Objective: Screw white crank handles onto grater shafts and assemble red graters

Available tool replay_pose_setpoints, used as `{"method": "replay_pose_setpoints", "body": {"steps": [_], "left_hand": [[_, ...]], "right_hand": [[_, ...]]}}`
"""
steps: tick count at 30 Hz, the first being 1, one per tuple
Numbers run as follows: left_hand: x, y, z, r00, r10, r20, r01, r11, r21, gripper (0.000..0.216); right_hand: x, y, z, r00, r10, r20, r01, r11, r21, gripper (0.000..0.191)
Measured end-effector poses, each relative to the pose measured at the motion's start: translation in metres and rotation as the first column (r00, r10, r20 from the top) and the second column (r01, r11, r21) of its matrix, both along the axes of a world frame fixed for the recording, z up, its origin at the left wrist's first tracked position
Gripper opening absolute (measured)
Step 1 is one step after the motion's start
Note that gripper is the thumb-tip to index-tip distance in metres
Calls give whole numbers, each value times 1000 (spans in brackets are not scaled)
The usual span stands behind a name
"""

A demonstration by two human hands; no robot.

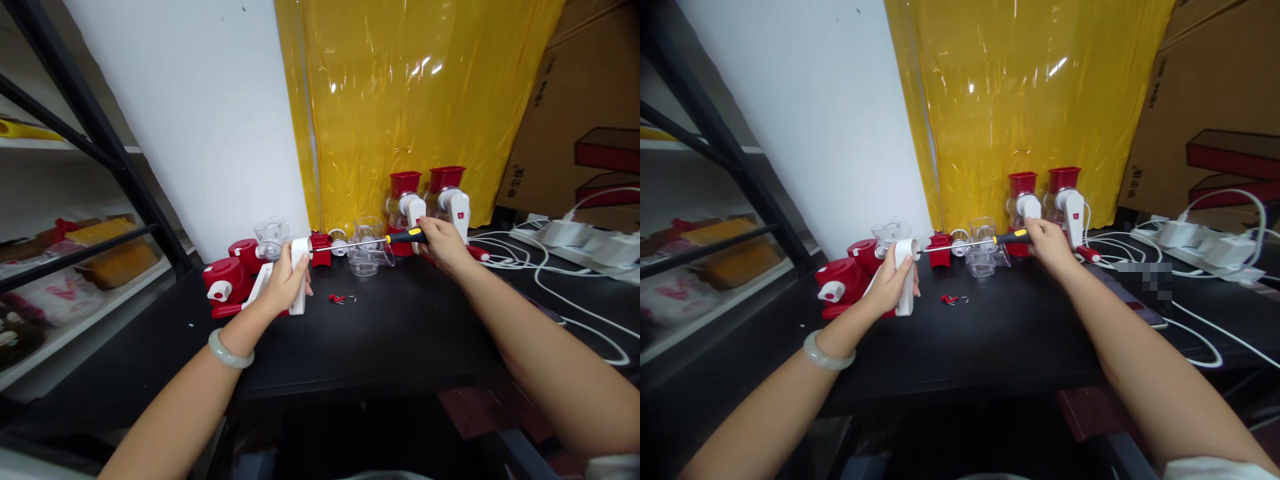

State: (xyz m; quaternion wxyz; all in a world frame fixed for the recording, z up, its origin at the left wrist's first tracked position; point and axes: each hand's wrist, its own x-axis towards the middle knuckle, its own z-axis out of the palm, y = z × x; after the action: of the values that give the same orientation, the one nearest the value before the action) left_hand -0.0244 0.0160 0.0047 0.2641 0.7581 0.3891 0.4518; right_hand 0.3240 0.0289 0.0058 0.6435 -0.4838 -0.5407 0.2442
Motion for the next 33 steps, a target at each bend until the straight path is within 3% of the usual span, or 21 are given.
{"method": "replay_pose_setpoints", "body": {"steps": [8,14,20,27,33], "left_hand": [[4,0,-1,988,-25,152,57,977,-207,48],[7,0,2,967,-24,254,130,903,-409,59],[9,0,4,963,-13,269,155,845,-512,52],[7,2,-1,983,86,164,-43,968,-249,46],[-2,1,-2,997,71,1,-71,997,40,37]], "right_hand": [[4,-2,0,990,-75,119,61,992,114,51],[5,-5,1,981,-102,168,76,986,150,49],[1,-9,2,986,-80,147,59,988,143,46],[0,-1,-5,995,91,46,-93,994,52,44],[-1,-4,0,990,130,-50,-134,986,-95,48]]}}
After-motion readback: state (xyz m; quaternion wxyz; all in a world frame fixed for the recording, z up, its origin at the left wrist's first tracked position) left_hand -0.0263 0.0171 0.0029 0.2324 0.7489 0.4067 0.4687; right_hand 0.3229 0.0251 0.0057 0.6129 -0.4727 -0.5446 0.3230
